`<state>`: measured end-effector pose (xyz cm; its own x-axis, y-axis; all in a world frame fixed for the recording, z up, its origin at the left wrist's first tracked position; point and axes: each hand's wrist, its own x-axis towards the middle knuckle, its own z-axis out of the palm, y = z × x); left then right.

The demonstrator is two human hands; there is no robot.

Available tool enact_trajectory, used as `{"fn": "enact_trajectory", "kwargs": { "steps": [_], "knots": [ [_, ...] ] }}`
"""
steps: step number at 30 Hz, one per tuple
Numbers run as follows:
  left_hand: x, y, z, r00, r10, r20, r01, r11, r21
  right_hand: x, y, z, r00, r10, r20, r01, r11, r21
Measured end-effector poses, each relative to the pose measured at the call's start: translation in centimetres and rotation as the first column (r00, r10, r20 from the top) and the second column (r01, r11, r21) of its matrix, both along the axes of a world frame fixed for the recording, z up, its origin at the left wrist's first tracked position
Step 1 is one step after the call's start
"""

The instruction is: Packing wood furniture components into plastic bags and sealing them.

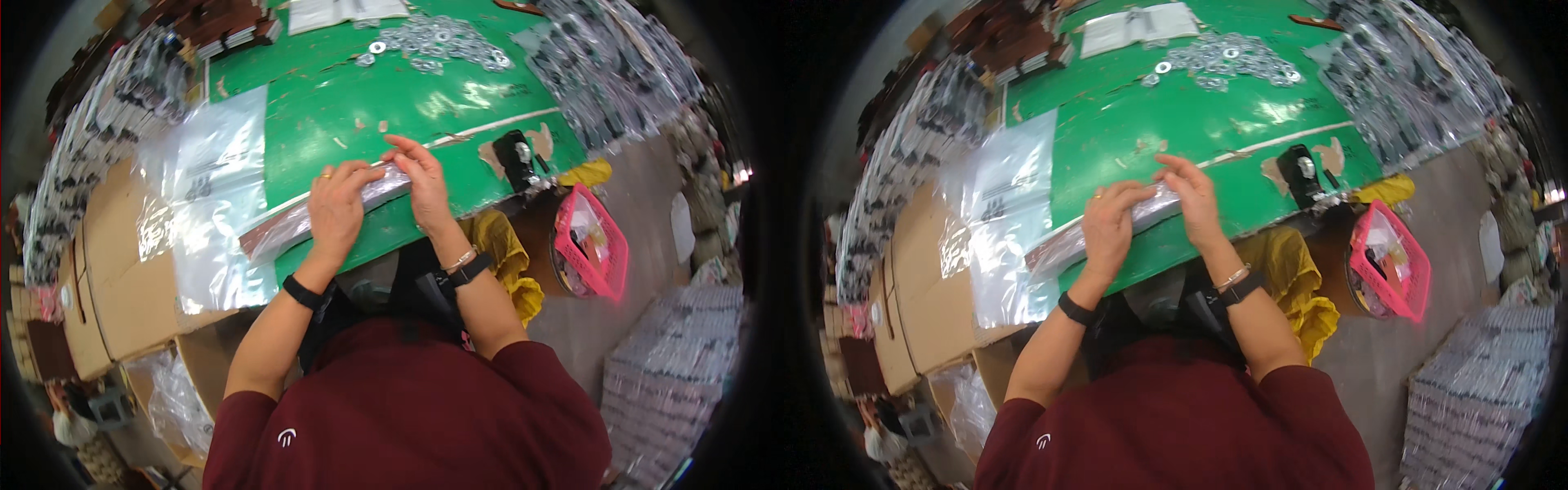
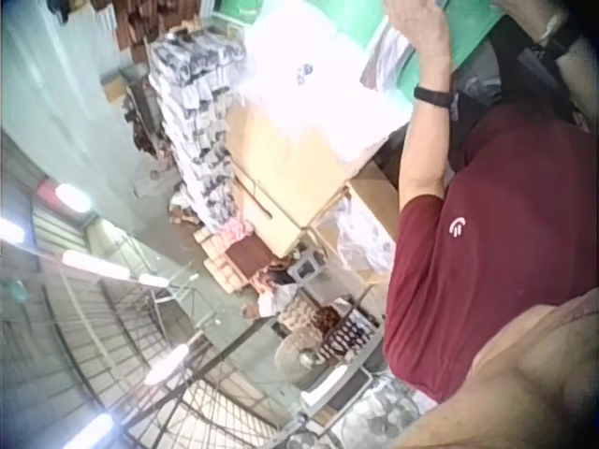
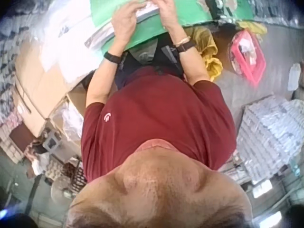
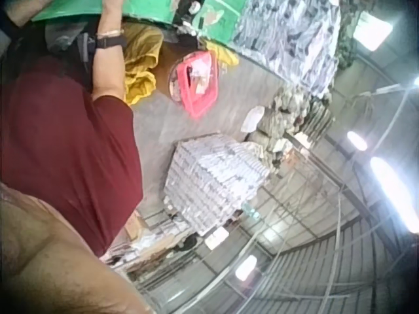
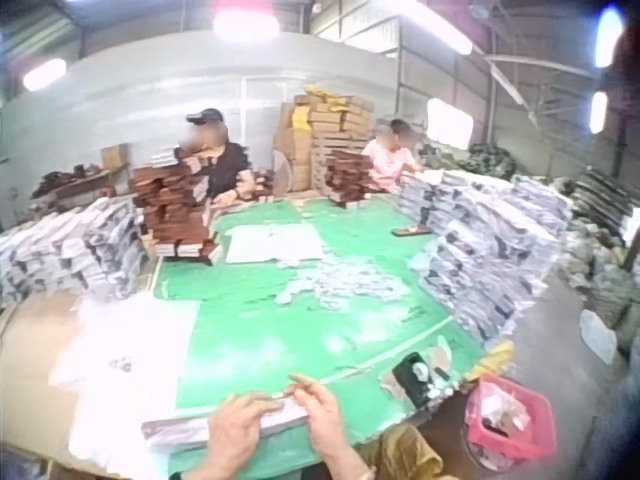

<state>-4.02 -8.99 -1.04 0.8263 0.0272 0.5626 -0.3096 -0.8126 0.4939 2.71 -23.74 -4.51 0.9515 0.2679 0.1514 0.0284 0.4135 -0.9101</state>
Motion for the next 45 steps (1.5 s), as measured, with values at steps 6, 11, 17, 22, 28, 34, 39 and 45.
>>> {"fn": "enact_trajectory", "kwargs": {
  "steps": [6, 11, 17, 22, 28, 34, 39, 45],
  "knots": [
    [-0.8, 0.2, 0.8, 0.998, -0.052, -0.044, 0.055, 0.996, 0.065, 0.8, -4.0, 0.6, 0.978, -0.19, 0.081, 0.2, 0.97, -0.138],
    [-0.8, -0.1, 0.8, 0.998, -0.061, -0.032, 0.062, 0.997, 0.04, 1.2, -18.5, 3.1, 0.622, -0.412, 0.666, 0.781, 0.269, -0.563],
    [-0.6, 0.0, 0.7, 0.998, -0.038, -0.051, 0.041, 0.997, 0.063, 2.3, -21.9, 2.0, 0.806, -0.233, 0.545, 0.579, 0.118, -0.806],
    [-0.7, -0.2, 0.8, 0.998, -0.05, -0.04, 0.052, 0.998, 0.035, 4.6, -22.9, 0.3, 0.83, -0.387, 0.401, 0.511, 0.244, -0.824],
    [-0.5, -0.1, 0.7, 0.997, -0.067, -0.038, 0.068, 0.997, 0.028, 2.8, -24.0, 2.6, 0.854, -0.43, 0.293, 0.488, 0.465, -0.739],
    [-0.6, -0.1, 0.9, 0.997, -0.06, -0.052, 0.06, 0.998, 0.005, -2.6, -25.6, 2.3, 0.897, -0.427, 0.115, 0.408, 0.699, -0.587],
    [-0.5, -0.1, 0.7, 0.997, -0.066, -0.034, 0.068, 0.997, 0.042, -2.8, -24.8, -0.9, 0.869, -0.493, 0.047, 0.456, 0.759, -0.465],
    [-0.6, 0.1, 0.5, 0.998, -0.05, -0.028, 0.052, 0.996, 0.066, -1.2, -23.4, -3.4, 0.812, -0.579, 0.073, 0.545, 0.708, -0.448]
  ]
}}
